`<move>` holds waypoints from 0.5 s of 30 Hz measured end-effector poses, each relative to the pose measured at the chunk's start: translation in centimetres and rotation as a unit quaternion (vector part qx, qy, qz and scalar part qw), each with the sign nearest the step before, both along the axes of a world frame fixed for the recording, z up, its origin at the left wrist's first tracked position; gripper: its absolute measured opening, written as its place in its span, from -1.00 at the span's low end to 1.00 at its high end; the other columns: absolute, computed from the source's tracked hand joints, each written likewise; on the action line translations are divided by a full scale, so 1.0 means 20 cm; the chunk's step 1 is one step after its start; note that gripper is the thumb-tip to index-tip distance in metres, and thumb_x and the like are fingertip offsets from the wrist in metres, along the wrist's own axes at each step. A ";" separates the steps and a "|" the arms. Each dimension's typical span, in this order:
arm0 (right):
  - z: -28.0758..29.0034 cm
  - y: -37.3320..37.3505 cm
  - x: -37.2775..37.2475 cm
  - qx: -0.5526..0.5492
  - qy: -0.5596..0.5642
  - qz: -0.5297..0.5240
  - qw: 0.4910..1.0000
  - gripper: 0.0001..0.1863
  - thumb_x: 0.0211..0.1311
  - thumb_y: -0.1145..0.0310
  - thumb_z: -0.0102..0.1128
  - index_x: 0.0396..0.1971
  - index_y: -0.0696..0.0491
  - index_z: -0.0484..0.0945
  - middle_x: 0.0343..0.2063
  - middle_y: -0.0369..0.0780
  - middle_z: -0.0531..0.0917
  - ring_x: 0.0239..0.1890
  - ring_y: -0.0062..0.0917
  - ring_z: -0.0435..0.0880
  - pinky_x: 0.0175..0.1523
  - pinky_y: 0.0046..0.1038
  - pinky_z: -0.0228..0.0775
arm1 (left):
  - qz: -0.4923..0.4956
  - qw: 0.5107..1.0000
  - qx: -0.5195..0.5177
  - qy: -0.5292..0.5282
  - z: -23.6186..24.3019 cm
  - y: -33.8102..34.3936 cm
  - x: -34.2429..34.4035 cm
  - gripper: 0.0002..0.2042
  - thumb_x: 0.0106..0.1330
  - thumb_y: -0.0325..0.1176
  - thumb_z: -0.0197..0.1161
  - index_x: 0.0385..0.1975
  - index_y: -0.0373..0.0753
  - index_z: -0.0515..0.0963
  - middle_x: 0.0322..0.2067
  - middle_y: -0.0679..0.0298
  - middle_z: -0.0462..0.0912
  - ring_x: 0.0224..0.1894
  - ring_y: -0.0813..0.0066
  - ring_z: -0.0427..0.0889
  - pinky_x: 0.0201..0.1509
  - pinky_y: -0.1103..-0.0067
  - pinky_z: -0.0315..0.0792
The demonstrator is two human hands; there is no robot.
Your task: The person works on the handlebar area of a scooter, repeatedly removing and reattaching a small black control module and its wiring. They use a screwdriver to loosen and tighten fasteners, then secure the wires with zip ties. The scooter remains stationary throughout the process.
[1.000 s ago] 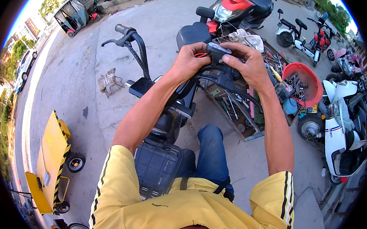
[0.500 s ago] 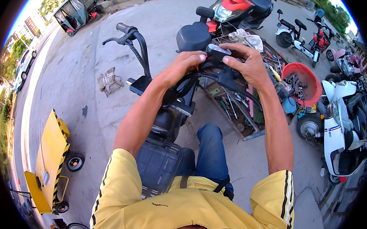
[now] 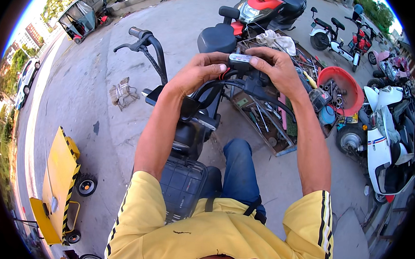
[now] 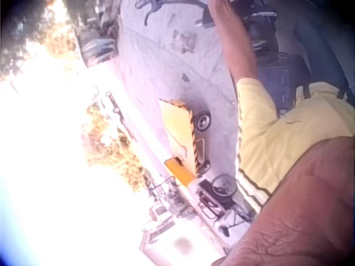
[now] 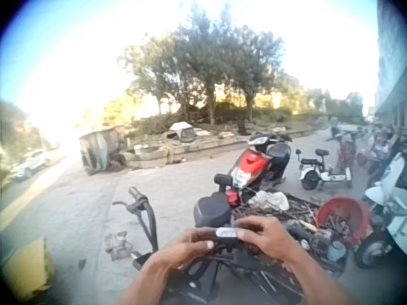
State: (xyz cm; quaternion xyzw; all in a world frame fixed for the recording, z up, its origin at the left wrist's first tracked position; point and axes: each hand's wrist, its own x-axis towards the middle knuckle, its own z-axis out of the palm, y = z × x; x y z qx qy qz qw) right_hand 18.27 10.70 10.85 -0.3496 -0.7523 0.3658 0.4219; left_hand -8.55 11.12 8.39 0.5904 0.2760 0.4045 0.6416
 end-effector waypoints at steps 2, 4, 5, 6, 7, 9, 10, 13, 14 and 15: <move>0.00 0.00 0.00 -0.008 0.020 0.010 1.000 -0.60 0.36 0.27 0.36 0.08 0.19 0.68 -0.10 -0.23 0.74 -0.04 -0.62 0.63 0.16 -0.53 0.42 | -0.004 0.999 0.030 0.041 -0.02 0.02 0.00 -0.49 0.37 -0.48 0.33 0.29 -0.49 0.42 0.11 0.10 0.63 0.15 0.38 0.62 0.35 0.46 0.48; -0.01 0.01 0.00 0.000 0.037 0.008 0.999 -0.61 0.33 0.29 0.38 0.07 0.19 0.68 -0.17 -0.25 0.75 -0.12 -0.63 0.65 0.08 -0.52 0.46 | 0.007 0.994 0.052 0.092 0.00 0.01 0.02 -0.51 0.37 -0.52 0.32 0.28 -0.48 0.43 0.11 0.10 0.64 0.17 0.35 0.63 0.38 0.44 0.47; -0.02 0.01 0.00 0.004 0.045 0.007 0.999 -0.61 0.32 0.30 0.39 0.07 0.18 0.67 -0.20 -0.26 0.76 -0.15 -0.63 0.65 0.04 -0.52 0.48 | 0.006 0.995 0.051 0.088 0.00 0.01 0.02 -0.51 0.36 -0.53 0.31 0.28 -0.48 0.43 0.11 0.10 0.64 0.16 0.35 0.63 0.37 0.45 0.47; -0.02 0.00 0.00 0.005 0.035 0.005 0.999 -0.61 0.32 0.29 0.39 0.06 0.18 0.68 -0.20 -0.26 0.76 -0.16 -0.62 0.65 0.04 -0.52 0.48 | 0.004 0.995 0.050 0.083 -0.01 0.02 0.02 -0.51 0.36 -0.54 0.31 0.28 -0.48 0.44 0.11 0.10 0.65 0.16 0.35 0.64 0.37 0.46 0.47; -0.01 0.00 0.00 0.006 0.024 0.002 1.000 -0.61 0.32 0.28 0.40 0.05 0.18 0.68 -0.21 -0.26 0.76 -0.16 -0.62 0.65 0.04 -0.51 0.47 | 0.003 0.996 0.048 0.078 -0.01 0.02 0.02 -0.51 0.35 -0.55 0.31 0.28 -0.47 0.44 0.10 0.10 0.65 0.15 0.35 0.64 0.37 0.46 0.47; -0.01 -0.01 0.00 0.014 0.003 -0.002 1.000 -0.62 0.31 0.26 0.41 0.03 0.17 0.70 -0.21 -0.26 0.76 -0.17 -0.62 0.65 0.02 -0.52 0.47 | 0.010 0.997 0.050 0.063 0.00 0.01 0.02 -0.50 0.34 -0.56 0.32 0.29 -0.47 0.43 0.11 0.10 0.65 0.16 0.36 0.64 0.37 0.47 0.47; 0.00 -0.01 -0.01 0.021 -0.008 -0.004 1.000 -0.62 0.31 0.24 0.42 0.02 0.16 0.71 -0.21 -0.26 0.76 -0.18 -0.63 0.64 0.01 -0.52 0.47 | 0.013 0.997 0.051 0.056 -0.01 0.00 0.02 -0.49 0.34 -0.56 0.32 0.29 -0.47 0.42 0.12 0.11 0.64 0.16 0.36 0.64 0.37 0.47 0.47; 0.00 0.00 -0.02 0.035 -0.022 -0.015 0.999 -0.62 0.30 0.19 0.44 -0.03 0.15 0.74 -0.24 -0.27 0.76 -0.22 -0.64 0.63 -0.02 -0.54 0.45 | 0.008 0.998 0.053 0.041 -0.01 0.01 0.02 -0.47 0.32 -0.58 0.33 0.30 -0.49 0.40 0.13 0.09 0.64 0.17 0.35 0.64 0.39 0.46 0.46; -0.01 0.00 -0.02 0.039 -0.024 -0.019 0.999 -0.62 0.30 0.18 0.45 -0.04 0.15 0.74 -0.25 -0.28 0.76 -0.23 -0.65 0.62 -0.04 -0.55 0.45 | 0.002 0.998 0.051 0.044 -0.01 0.01 0.03 -0.46 0.32 -0.58 0.34 0.30 -0.49 0.40 0.13 0.09 0.64 0.17 0.35 0.64 0.39 0.46 0.46; -0.01 0.01 -0.03 0.037 -0.025 -0.021 0.999 -0.62 0.30 0.18 0.44 -0.04 0.15 0.74 -0.26 -0.28 0.76 -0.23 -0.65 0.61 -0.04 -0.55 0.45 | -0.001 0.998 0.050 0.046 -0.01 0.02 0.02 -0.46 0.31 -0.58 0.35 0.30 -0.50 0.39 0.13 0.08 0.64 0.17 0.35 0.64 0.39 0.46 0.47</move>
